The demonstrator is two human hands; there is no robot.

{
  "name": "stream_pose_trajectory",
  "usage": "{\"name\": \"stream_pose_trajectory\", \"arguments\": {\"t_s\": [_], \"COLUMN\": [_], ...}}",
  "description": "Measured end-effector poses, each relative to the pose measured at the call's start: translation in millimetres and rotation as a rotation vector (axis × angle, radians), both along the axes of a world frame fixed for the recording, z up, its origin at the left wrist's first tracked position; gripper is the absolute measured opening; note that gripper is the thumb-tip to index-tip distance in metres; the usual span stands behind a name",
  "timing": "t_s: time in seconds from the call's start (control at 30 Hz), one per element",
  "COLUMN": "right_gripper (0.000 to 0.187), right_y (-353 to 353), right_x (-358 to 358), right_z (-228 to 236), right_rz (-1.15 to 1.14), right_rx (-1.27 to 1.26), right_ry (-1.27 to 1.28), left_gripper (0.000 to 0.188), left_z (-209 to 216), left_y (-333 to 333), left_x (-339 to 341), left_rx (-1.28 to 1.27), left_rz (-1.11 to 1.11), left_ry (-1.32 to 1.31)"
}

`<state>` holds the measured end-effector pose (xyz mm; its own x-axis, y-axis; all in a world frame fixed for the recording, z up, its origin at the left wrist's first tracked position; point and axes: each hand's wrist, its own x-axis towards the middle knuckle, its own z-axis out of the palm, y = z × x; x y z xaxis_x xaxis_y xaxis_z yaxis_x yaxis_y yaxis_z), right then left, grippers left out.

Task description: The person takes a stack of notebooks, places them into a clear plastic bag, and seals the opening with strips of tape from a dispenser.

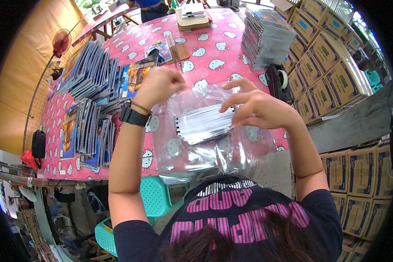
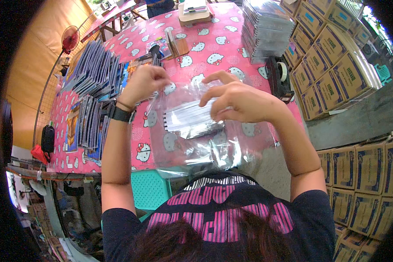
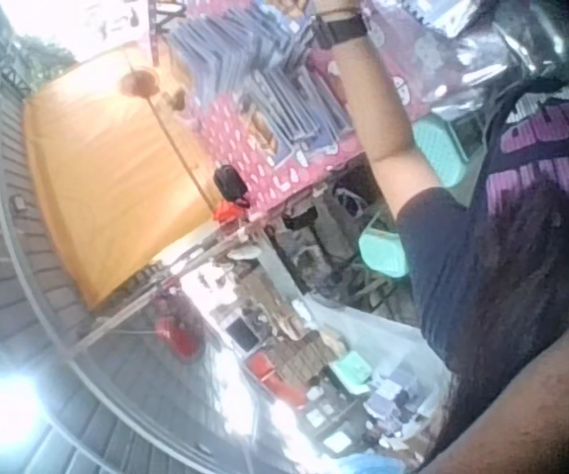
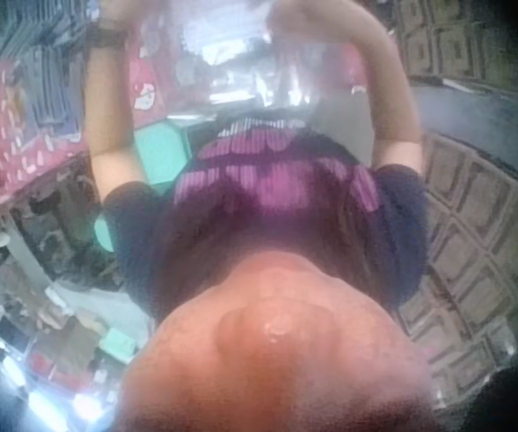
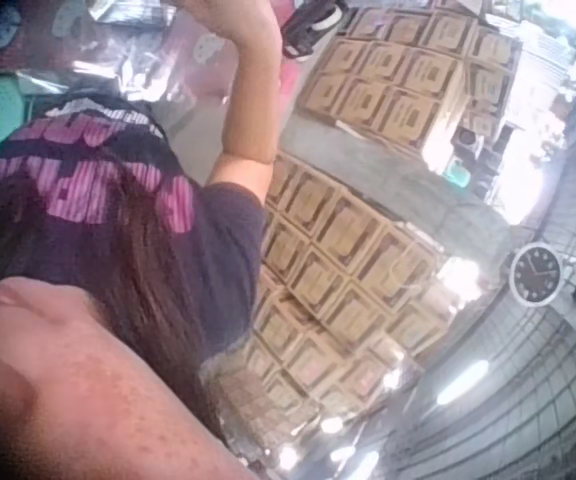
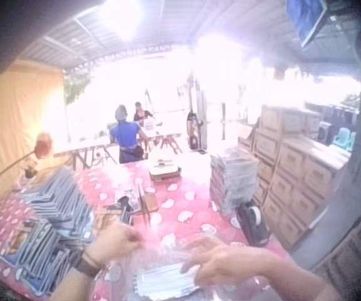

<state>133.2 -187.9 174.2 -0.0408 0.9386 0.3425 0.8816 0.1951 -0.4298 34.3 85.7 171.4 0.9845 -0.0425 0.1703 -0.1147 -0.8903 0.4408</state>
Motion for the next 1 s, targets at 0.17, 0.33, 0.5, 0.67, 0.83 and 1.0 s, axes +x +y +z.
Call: {"name": "stream_pose_trajectory", "arguments": {"t_s": [0.17, 0.33, 0.5, 0.67, 0.83, 1.0], "right_gripper": [0.023, 0.043, 0.051, 0.061, 0.069, 0.074], "right_y": [-63, -34, -18, -6, -2, -2], "right_x": [30, -2, -18, -21, -16, -12], "right_z": [-28, -77, -86, -95, -83, -78], "right_rz": [-0.212, -0.243, -0.224, -0.157, -0.084, -0.039], "right_rx": [0.392, 0.026, 0.090, -0.013, -0.120, -0.231], "right_ry": [0.778, 0.456, 0.249, 0.105, 0.073, 0.046], "left_gripper": [0.030, 0.024, 0.012, 0.039, 0.070, 0.077], "left_z": [29, -12, 30, -76, -103, -97], "left_y": [-51, -88, -79, -49, -62, -48], "left_x": [-35, -58, -90, -117, -110, -108], "left_rx": [-0.085, 0.394, -0.010, -0.053, -0.110, -0.028], "left_rz": [0.058, -0.246, -0.343, 0.061, 0.017, -0.073], "left_ry": [-0.493, -0.054, -0.260, -0.364, -0.257, -0.133]}}
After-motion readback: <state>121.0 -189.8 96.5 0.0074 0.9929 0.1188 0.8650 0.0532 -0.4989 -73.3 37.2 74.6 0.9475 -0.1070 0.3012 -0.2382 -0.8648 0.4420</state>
